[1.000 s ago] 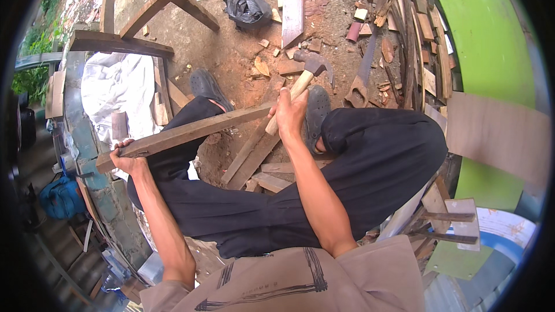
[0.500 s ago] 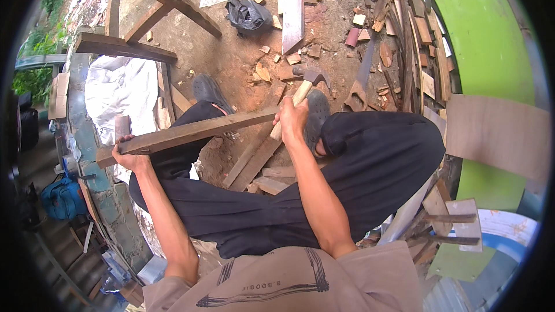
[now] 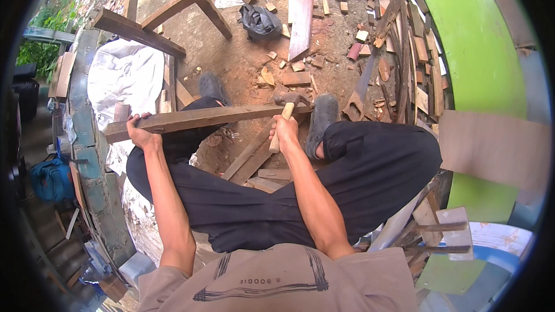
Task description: The person sits on the ground and uses a hammer to strike a wooden plank held between their legs. They repeatedly hit the plank, reposition it, and continue hammering until the plank breaks into smaller pieces.
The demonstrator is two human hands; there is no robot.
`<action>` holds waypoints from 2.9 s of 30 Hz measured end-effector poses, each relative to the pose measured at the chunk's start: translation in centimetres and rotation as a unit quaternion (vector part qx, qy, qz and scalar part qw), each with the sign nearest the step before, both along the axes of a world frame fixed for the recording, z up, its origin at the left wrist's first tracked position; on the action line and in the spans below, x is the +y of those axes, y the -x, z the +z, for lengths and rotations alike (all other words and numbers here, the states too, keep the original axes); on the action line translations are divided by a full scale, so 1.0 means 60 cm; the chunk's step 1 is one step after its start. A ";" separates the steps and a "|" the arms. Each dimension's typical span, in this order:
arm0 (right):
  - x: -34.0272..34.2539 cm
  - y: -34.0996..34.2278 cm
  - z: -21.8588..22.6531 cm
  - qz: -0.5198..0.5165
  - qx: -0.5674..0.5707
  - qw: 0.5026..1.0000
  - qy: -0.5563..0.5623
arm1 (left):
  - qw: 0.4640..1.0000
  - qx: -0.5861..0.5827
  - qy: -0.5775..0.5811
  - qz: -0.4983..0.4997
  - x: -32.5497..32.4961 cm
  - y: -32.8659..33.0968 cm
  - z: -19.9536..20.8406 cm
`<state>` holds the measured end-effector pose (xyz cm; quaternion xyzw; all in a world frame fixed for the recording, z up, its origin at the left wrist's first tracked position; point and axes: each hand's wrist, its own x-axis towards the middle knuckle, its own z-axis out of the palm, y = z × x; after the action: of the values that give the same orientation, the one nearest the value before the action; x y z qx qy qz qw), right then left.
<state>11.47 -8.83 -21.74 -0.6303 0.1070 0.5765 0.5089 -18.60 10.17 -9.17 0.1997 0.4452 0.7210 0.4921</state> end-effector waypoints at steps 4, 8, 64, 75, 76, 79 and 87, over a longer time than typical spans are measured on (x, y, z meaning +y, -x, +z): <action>-0.013 -0.025 0.011 -0.031 -0.008 0.999 0.000 | 1.000 -0.014 0.009 0.025 -0.017 -0.046 -0.035; -0.027 -0.056 0.007 -0.048 -0.016 0.999 0.008 | 0.999 -0.029 0.018 0.017 -0.013 -0.074 -0.027; -0.056 -0.092 0.023 -0.081 -0.023 0.996 0.011 | 0.995 0.082 0.056 -0.022 0.016 -0.202 -0.008; 0.012 -0.184 0.089 -0.331 -0.263 0.897 -0.133 | 0.993 0.071 0.087 0.035 0.025 -0.199 -0.017; 0.016 -0.167 0.070 -0.329 -0.247 0.901 -0.136 | 0.993 0.073 0.084 0.036 0.026 -0.197 -0.020; 0.019 -0.089 -0.017 -0.185 -0.170 0.967 -0.045 | 0.993 0.086 0.074 0.038 0.032 -0.198 -0.031; 0.017 -0.115 0.015 -0.149 -0.104 0.981 -0.071 | 0.979 0.107 0.141 0.097 0.025 -0.145 -0.064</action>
<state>18.36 -7.84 -20.86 -0.6263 0.1051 0.4320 0.6404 -9.92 11.69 -13.01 0.1597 0.6097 0.6699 0.3924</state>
